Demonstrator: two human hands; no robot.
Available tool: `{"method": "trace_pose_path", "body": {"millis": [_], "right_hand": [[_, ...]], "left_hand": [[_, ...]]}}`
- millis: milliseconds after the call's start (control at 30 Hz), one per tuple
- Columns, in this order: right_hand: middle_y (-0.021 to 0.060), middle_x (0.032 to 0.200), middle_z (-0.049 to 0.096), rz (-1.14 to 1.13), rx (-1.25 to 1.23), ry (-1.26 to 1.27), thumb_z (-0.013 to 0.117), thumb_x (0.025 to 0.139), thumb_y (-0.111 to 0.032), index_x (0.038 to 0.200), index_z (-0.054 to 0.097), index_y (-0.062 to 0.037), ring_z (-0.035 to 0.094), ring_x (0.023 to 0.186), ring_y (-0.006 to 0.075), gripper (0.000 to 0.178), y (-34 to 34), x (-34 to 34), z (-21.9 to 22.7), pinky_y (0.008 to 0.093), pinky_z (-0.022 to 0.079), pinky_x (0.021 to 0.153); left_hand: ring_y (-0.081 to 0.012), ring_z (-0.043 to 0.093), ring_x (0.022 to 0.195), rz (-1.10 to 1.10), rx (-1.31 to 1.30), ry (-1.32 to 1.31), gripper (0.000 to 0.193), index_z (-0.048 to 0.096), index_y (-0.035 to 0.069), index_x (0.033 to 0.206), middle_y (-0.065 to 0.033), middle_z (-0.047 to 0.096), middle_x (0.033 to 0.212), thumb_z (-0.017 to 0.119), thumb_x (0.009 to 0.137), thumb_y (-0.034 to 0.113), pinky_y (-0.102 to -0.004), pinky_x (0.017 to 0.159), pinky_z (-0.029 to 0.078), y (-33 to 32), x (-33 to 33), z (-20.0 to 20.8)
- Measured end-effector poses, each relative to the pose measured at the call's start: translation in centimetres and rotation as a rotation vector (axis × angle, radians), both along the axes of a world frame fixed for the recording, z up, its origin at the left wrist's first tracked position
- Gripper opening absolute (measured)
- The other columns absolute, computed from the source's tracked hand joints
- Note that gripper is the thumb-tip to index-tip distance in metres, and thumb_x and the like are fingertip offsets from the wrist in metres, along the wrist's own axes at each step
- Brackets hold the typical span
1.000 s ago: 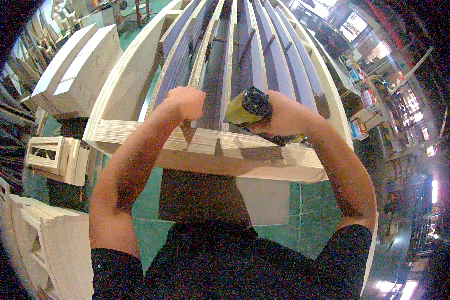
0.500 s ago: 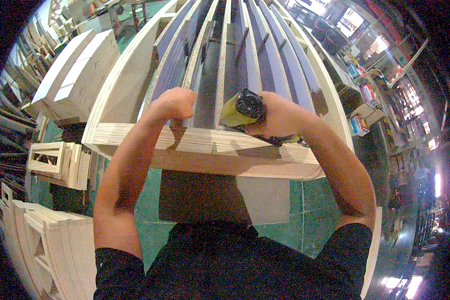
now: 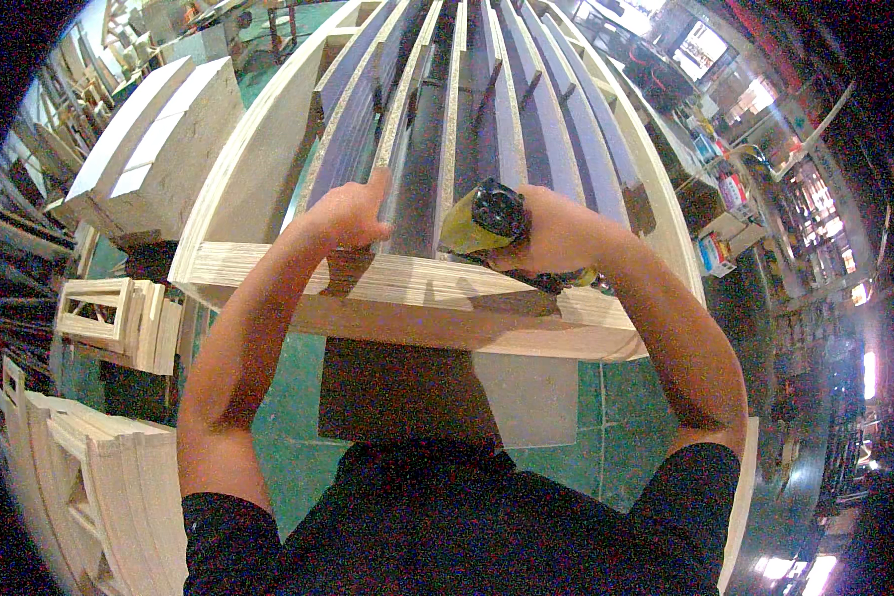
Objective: The person assembles a wooden furniture frame by attaching small wooden blocks and long planks to a curved purple structure. They use a yellow pneumatic nail gun to secure the pieces, frequently adjusting the wood and repositioning the frame to access different attachment points.
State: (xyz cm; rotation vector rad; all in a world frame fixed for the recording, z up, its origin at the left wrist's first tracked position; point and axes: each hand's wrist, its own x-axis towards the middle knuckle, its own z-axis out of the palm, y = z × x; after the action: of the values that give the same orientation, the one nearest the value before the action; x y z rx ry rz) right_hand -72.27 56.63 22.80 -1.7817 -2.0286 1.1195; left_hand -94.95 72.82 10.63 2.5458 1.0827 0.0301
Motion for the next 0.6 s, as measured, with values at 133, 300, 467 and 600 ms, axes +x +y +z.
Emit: {"method": "trace_pose_path", "body": {"millis": [133, 300, 467, 600], "right_hand": [[0.0091, 0.099, 0.074, 0.031, 0.008, -0.014, 0.081, 0.077, -0.007, 0.116, 0.068, -0.0031, 0.068, 0.087, 0.0185, 0.042, 0.2, -0.4, 0.1, 0.0333, 0.053, 0.08], [0.0044, 0.087, 0.07, 0.084, 0.04, 0.021, 0.079, 0.082, -0.004, 0.118, 0.065, -0.0025, 0.064, 0.064, 0.0117, 0.039, 0.9, 0.5, -1.3, 0.028, 0.052, 0.055], [0.0071, 0.098, 0.072, 0.012, 0.022, -0.064, 0.081, 0.081, -0.008, 0.122, 0.063, -0.0045, 0.067, 0.074, 0.0139, 0.045, 1.0, -2.0, 0.4, 0.0298, 0.056, 0.063], [0.0078, 0.101, 0.074, 0.225, 0.079, -0.148, 0.08, 0.08, -0.01, 0.119, 0.064, -0.0035, 0.069, 0.086, 0.0158, 0.043, 3.1, -1.9, -0.8, 0.0315, 0.056, 0.077]], "left_hand": [[-0.0414, 0.059, 0.122, -0.046, 0.117, -0.005, 0.067, 0.052, -0.004, 0.132, -0.0273, 0.057, 0.135, 0.076, 0.084, 0.034, -0.0485, 0.103, 0.049, -1.1, -0.9, 0.2], [-0.0379, 0.042, 0.142, -0.296, 0.157, -0.101, 0.1, 0.041, -0.006, 0.147, -0.0238, 0.029, 0.161, 0.083, 0.075, 0.05, -0.0432, 0.116, 0.038, 0.0, -3.8, -1.0], [-0.0339, 0.037, 0.147, -0.445, 0.014, -0.178, 0.139, 0.029, -0.007, 0.154, -0.0185, 0.018, 0.167, 0.091, 0.053, 0.066, -0.039, 0.119, 0.036, -0.2, -5.8, -0.7], [-0.0373, 0.039, 0.145, -0.389, -0.037, -0.037, 0.148, 0.022, -0.006, 0.156, -0.0207, 0.017, 0.167, 0.096, 0.045, 0.059, -0.0416, 0.116, 0.039, -1.9, -5.4, 1.0]]}}
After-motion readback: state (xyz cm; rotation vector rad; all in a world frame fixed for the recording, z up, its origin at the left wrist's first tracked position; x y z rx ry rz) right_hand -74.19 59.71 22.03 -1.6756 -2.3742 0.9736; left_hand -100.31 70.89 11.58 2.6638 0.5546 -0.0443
